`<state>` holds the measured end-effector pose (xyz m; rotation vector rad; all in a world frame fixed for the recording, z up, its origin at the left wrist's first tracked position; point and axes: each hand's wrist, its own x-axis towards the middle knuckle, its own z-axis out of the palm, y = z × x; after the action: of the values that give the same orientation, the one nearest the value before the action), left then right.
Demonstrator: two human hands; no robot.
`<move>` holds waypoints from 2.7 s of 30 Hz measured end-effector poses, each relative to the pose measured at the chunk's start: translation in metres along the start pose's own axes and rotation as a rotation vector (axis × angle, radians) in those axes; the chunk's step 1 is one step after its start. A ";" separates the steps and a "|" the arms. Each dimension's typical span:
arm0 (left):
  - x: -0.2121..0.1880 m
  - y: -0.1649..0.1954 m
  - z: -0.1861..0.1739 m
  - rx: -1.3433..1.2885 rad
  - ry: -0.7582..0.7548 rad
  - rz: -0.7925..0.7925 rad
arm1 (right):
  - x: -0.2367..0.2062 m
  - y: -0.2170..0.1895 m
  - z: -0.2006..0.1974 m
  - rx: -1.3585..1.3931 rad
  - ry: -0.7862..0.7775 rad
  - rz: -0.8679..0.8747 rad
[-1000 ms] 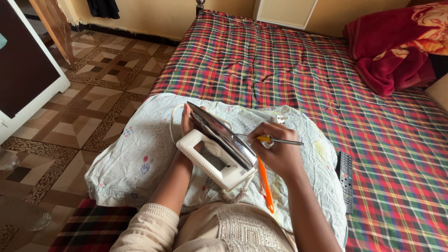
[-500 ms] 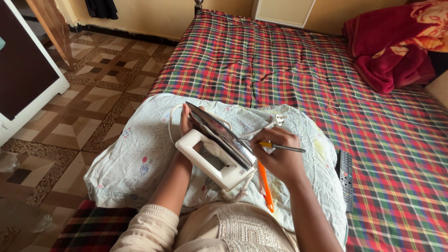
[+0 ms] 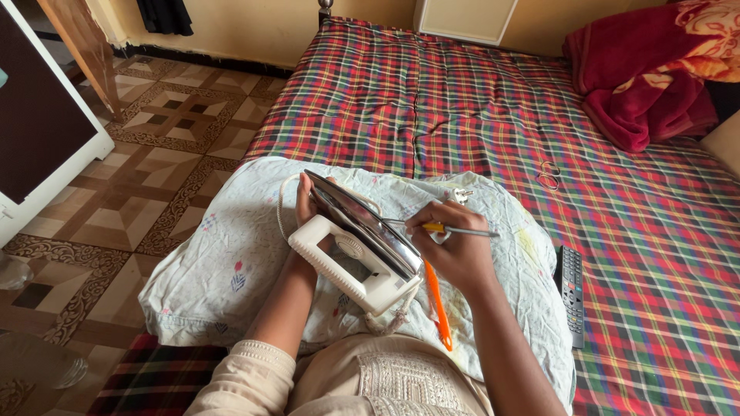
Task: The person cleans the soleplate of a white electric iron using an orange toothbrush and a yellow-handled screwdriver. They scrub the surface and edges of the soleplate while holding the iron on their lap.
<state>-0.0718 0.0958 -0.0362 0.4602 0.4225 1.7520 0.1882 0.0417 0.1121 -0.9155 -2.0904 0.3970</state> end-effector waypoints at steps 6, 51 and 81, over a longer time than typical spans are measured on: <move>0.001 0.001 0.003 0.012 -0.076 -0.023 | -0.019 0.009 -0.007 0.138 0.067 0.009; -0.005 0.002 0.011 0.020 0.017 0.011 | -0.068 0.043 0.002 0.356 0.148 0.181; -0.004 0.002 0.009 0.080 -0.008 0.040 | -0.095 0.064 0.004 0.410 0.201 0.303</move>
<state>-0.0684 0.0919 -0.0278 0.5360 0.4817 1.7763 0.2553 0.0171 0.0218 -0.9753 -1.6080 0.8216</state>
